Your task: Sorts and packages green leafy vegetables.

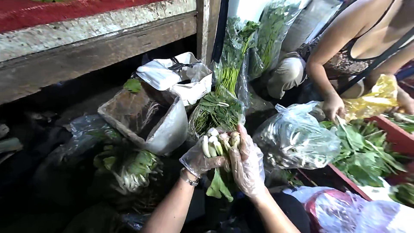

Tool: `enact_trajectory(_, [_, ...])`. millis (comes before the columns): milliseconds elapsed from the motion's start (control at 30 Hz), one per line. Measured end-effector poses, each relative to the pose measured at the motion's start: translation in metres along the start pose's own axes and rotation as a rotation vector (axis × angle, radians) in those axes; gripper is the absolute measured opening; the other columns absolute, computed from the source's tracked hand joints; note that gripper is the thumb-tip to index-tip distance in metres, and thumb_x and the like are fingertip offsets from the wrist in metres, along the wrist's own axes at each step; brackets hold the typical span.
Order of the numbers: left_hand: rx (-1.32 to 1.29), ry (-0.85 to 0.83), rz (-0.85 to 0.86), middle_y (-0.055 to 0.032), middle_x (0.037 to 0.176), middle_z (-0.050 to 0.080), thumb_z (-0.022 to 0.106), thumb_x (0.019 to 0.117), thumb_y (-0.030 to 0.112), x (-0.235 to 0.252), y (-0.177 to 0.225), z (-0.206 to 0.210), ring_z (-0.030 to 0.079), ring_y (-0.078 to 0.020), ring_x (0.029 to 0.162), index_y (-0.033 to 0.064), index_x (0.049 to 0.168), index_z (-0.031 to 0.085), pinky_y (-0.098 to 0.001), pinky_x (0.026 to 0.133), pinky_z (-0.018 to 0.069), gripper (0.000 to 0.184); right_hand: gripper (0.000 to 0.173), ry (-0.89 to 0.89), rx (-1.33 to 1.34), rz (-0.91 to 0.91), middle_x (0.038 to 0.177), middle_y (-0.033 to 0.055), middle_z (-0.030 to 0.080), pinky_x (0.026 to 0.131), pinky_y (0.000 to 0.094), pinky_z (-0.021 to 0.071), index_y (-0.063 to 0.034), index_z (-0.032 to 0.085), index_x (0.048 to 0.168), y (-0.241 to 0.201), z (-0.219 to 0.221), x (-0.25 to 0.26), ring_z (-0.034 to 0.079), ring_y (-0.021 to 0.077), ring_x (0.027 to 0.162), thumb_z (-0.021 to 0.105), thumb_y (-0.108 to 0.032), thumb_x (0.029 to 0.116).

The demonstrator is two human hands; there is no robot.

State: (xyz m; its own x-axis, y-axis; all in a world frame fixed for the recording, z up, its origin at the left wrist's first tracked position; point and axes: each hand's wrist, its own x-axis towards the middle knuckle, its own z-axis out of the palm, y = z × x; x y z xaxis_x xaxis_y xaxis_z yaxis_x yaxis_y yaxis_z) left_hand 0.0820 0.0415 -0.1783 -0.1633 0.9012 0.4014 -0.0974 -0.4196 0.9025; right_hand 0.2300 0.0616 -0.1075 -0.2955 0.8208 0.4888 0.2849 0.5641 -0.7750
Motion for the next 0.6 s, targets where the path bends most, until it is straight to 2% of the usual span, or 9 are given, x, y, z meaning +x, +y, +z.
enact_trajectory(100, [-0.042,0.003,0.013,0.0007,0.115,0.071,0.087,0.0731,0.053,0.0,-0.003,-0.001,0.067,-0.0027,0.107,-0.0024,0.128,0.058,-0.0252,0.096,0.0561,0.083,0.043,-0.02,0.296,0.043,0.117,0.0087,0.07,0.098,0.0268,0.0562,0.0099,0.05,0.137,0.013,-0.006,0.005,0.067,0.0077,0.11,0.047,-0.022,0.1087])
enact_trajectory(167, [-0.113,-0.021,0.005,0.0032,0.114,0.072,0.089,0.0723,0.048,0.002,0.001,-0.001,0.067,-0.0029,0.106,0.0016,0.127,0.06,-0.0254,0.095,0.057,0.078,0.032,-0.009,0.398,-0.015,0.113,0.0021,0.071,0.093,0.0286,0.0589,0.0031,0.055,0.128,0.026,-0.009,0.01,0.068,0.0074,0.105,0.049,-0.022,0.1086])
enact_trajectory(233, [-0.117,-0.055,-0.014,0.0006,0.118,0.071,0.09,0.0708,0.048,0.002,0.002,-0.001,0.066,-0.0039,0.109,-0.0021,0.131,0.057,-0.0257,0.097,0.0561,0.085,0.029,-0.072,0.397,-0.046,0.115,0.0065,0.073,0.096,0.031,0.0586,0.0035,0.06,0.126,0.028,-0.01,0.012,0.069,0.0103,0.108,0.048,-0.016,0.1082])
enact_trajectory(333, [-0.122,-0.1,-0.039,-0.003,0.125,0.068,0.09,0.0688,0.051,0.005,0.002,-0.001,0.064,-0.0038,0.114,-0.0085,0.139,0.047,-0.0253,0.101,0.0532,0.101,0.042,-0.096,0.136,-0.003,0.125,0.0162,0.063,0.105,0.0259,0.0466,0.0023,0.065,0.132,0.017,-0.011,0.01,0.058,0.0101,0.119,0.041,-0.022,0.1083])
enact_trajectory(367, [-0.121,-0.129,-0.033,-0.0043,0.13,0.065,0.088,0.0703,0.052,0.007,0.002,-0.002,0.062,-0.0041,0.118,-0.0094,0.143,0.043,-0.0254,0.104,0.051,0.105,0.043,-0.083,-0.029,0.002,0.122,0.0197,0.062,0.102,0.0317,0.046,-0.0037,0.068,0.132,0.015,-0.013,0.011,0.057,0.0169,0.117,0.041,-0.026,0.1073])
enact_trajectory(400, [-0.105,-0.14,-0.029,-0.0054,0.133,0.064,0.087,0.0711,0.053,0.008,0.001,-0.002,0.061,-0.0041,0.12,-0.0103,0.145,0.04,-0.0253,0.105,0.0499,0.108,0.044,-0.085,-0.192,-0.011,0.117,0.0226,0.066,0.095,0.0441,0.0477,-0.0092,0.071,0.13,0.014,-0.017,0.012,0.061,0.0276,0.112,0.042,-0.031,0.106])
enact_trajectory(467, [-0.05,-0.119,-0.026,-0.0066,0.131,0.065,0.086,0.0706,0.056,0.008,0.004,-0.003,0.061,-0.0032,0.119,-0.0116,0.142,0.044,-0.024,0.104,0.0501,0.107,0.055,-0.245,-0.342,0.009,0.12,0.0227,0.068,0.089,0.0623,0.0451,-0.0134,0.065,0.14,0.007,-0.034,0.016,0.063,0.0393,0.113,0.04,-0.045,0.1033])
enact_trajectory(533, [0.014,-0.123,-0.044,-0.0095,0.132,0.064,0.086,0.0699,0.058,0.008,0.007,-0.005,0.06,-0.0031,0.12,-0.0132,0.14,0.045,-0.0226,0.105,0.048,0.108,0.079,-0.401,-0.344,0.045,0.129,0.0239,0.064,0.092,0.0642,0.0462,-0.0043,0.052,0.149,-0.002,-0.041,0.018,0.061,0.0399,0.119,0.045,-0.063,0.0967])
enact_trajectory(600, [0.118,-0.117,-0.076,-0.013,0.13,0.065,0.088,0.0679,0.053,0.005,0.009,-0.002,0.059,-0.0017,0.12,-0.0158,0.136,0.049,-0.0197,0.105,0.0457,0.105,0.09,-0.384,-0.295,0.076,0.129,0.0246,0.064,0.095,0.0598,0.0485,0.0021,0.048,0.149,-0.005,-0.034,0.012,0.061,0.0383,0.119,0.056,-0.065,0.09])
